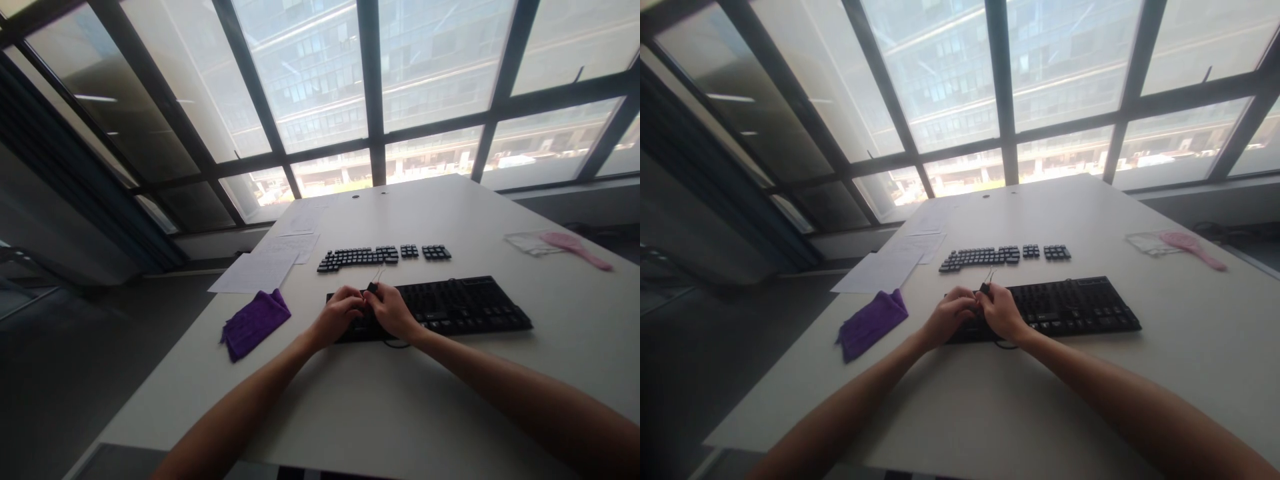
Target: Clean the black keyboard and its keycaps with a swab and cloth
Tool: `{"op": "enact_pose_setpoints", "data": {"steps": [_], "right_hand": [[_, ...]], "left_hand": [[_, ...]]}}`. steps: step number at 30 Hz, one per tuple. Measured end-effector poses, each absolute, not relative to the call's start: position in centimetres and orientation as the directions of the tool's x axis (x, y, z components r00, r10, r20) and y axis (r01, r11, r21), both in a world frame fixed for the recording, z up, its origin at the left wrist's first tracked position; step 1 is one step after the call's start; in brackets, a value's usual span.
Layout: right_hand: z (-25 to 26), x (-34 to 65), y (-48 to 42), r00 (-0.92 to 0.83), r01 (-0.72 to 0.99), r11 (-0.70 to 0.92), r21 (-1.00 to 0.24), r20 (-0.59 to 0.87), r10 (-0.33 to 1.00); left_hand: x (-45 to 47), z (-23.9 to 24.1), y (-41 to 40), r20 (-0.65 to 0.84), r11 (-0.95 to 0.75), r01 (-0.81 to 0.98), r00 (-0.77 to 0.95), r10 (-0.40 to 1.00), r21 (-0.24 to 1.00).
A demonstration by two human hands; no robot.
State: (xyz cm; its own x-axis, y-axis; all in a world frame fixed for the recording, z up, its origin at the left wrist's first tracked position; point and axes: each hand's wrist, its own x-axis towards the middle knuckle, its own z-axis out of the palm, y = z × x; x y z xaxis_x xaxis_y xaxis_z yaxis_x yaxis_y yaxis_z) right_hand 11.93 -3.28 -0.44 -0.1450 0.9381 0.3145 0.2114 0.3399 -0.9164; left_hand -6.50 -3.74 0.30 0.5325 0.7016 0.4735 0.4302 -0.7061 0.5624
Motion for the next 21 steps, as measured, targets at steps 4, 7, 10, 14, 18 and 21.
{"op": "enact_pose_setpoints", "data": {"steps": [4,7,10,14,18,21], "right_hand": [[-0.4,11.9,-3.3,-0.139,0.211,0.326,-0.921,0.302,0.943],[-0.5,11.9,-3.3,-0.144,0.175,0.31,-0.934,0.288,0.947],[-0.6,11.9,-3.2,-0.18,0.099,0.293,-0.951,0.272,0.945],[-0.6,12.0,-3.1,-0.197,0.02,0.277,-0.961,0.267,0.943],[-0.6,11.8,-3.1,-0.19,-0.003,0.271,-0.963,0.267,0.945],[-0.7,11.7,-3.1,-0.182,0.008,0.272,-0.962,0.266,0.947]], "left_hand": [[-6.9,0.2,-3.0,0.47,-0.697,0.372,0.538,0.7,0.613],[-6.8,0.4,-3.0,0.496,-0.729,0.379,0.549,0.673,0.57],[-6.6,0.7,-3.5,0.504,-0.755,0.389,0.572,0.647,0.528],[-6.8,0.9,-3.2,0.529,-0.756,0.406,0.544,0.652,0.514],[-8.7,0.9,-0.3,0.556,-0.673,0.508,0.387,0.736,0.538],[-10.6,0.4,2.6,0.501,-0.541,0.619,0.261,0.825,0.57]]}}
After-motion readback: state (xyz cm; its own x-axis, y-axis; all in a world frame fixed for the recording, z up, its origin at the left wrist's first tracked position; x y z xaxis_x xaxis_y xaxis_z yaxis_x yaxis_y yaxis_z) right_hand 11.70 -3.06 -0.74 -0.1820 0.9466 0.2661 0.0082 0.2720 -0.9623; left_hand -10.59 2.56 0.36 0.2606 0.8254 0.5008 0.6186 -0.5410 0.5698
